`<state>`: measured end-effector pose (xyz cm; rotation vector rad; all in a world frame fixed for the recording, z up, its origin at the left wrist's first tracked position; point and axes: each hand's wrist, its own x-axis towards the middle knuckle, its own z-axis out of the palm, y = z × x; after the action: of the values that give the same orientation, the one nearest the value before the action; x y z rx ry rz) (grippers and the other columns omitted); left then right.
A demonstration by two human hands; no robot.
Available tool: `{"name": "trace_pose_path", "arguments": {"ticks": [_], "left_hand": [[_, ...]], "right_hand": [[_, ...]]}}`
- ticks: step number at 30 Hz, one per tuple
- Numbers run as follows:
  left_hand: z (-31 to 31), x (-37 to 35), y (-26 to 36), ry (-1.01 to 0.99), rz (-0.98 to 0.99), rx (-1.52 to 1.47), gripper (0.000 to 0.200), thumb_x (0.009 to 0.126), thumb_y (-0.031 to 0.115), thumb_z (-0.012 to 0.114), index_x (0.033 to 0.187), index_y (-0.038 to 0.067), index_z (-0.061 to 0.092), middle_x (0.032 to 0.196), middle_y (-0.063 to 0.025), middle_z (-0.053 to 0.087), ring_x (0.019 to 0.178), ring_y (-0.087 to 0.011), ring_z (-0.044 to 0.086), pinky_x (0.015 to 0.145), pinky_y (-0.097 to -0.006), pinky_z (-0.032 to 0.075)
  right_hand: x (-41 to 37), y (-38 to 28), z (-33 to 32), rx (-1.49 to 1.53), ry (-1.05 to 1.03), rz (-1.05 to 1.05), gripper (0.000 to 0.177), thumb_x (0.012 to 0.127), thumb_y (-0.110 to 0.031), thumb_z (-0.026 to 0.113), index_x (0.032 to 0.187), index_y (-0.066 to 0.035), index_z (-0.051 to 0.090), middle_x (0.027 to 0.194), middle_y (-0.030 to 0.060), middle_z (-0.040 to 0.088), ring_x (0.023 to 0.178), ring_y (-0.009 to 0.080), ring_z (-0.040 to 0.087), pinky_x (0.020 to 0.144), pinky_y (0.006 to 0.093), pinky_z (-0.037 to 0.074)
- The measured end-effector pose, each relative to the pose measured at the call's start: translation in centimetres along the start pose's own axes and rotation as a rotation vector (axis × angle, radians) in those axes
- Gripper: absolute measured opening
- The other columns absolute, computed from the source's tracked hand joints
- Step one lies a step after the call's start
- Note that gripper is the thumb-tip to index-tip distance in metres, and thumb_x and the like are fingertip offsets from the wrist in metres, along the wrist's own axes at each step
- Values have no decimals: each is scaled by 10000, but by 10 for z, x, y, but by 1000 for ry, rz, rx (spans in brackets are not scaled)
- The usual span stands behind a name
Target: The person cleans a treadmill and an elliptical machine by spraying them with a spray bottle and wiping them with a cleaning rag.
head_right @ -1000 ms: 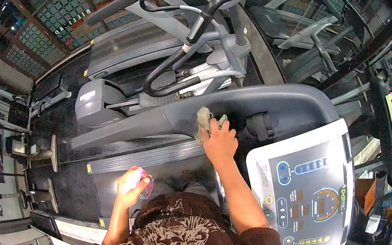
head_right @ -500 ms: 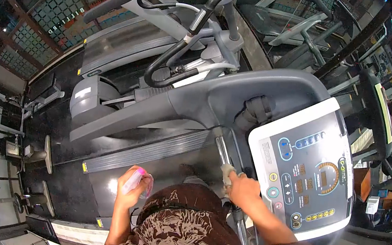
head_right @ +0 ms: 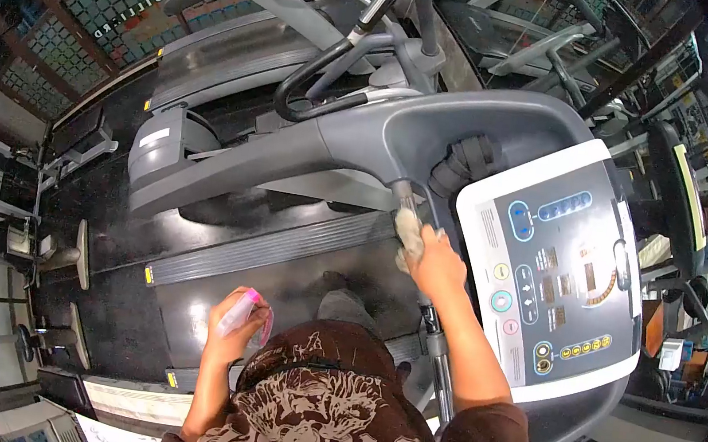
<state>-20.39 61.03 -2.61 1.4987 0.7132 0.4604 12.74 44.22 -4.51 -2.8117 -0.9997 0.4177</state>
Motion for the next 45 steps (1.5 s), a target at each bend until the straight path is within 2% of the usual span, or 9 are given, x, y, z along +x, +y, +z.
{"name": "trace_pose_path", "arguments": {"ticks": [8,12,16,22,25,30,33,39,45], "left_hand": [[-2,-3,-16,-24,128,56,172,841,-91,706,992,-17,671,983,-75,625,882,-151,634,774,-267,513],[-9,-6,-16,58,66,-10,148,832,-36,750,960,-3,683,937,-70,645,845,-151,627,747,-268,497],[-13,-8,-11,90,29,-53,155,826,-40,753,961,-1,687,939,-70,647,854,-153,634,764,-272,505],[-8,-12,-4,74,49,33,147,833,-41,746,962,-1,688,940,-66,649,858,-150,635,773,-276,509],[-4,-13,-11,80,10,-23,138,841,-37,743,962,-1,687,935,-60,649,837,-141,631,753,-268,506],[-4,-15,-20,88,-35,-14,134,848,-32,741,965,-3,683,923,-51,642,788,-116,620,686,-250,497],[-6,-10,-30,120,-4,-90,132,850,-28,738,966,-4,682,917,-45,640,779,-109,616,664,-246,492],[-14,-3,-22,102,8,-30,164,839,-92,704,982,-19,670,981,-60,635,871,-122,635,794,-250,513],[-6,-5,-9,73,10,9,178,827,-86,725,978,-5,678,983,-50,649,892,-129,640,790,-258,518]], "right_hand": [[-108,39,-5,39,-197,124,507,877,-367,724,1211,-63,495,1102,256,645,987,462,658,809,541,533],[-76,32,-2,208,186,7,540,908,-322,696,1337,-66,491,1202,239,607,1083,465,608,882,519,509],[-2,-6,-21,239,280,-134,610,879,-270,732,1435,-226,483,1175,237,563,1081,466,592,891,517,511],[50,-45,6,2,169,-3,447,862,-232,736,1251,-163,526,1252,237,526,1032,429,636,803,531,538],[3,-29,5,-9,131,-54,406,838,-185,743,1178,-150,524,1245,241,521,1013,437,643,769,546,541],[-74,6,4,11,-60,-12,506,812,-192,763,1238,-158,491,1177,233,518,923,464,658,721,554,547],[-75,10,14,30,33,-38,501,786,-128,764,1207,-109,492,1164,226,515,932,451,648,721,547,543],[-17,-5,24,-9,180,-114,522,751,-71,760,1195,-83,487,1165,215,503,961,443,624,766,519,557],[73,-42,30,-6,344,-150,498,763,-54,743,1190,-88,489,1181,204,503,986,443,620,789,500,570]]}}
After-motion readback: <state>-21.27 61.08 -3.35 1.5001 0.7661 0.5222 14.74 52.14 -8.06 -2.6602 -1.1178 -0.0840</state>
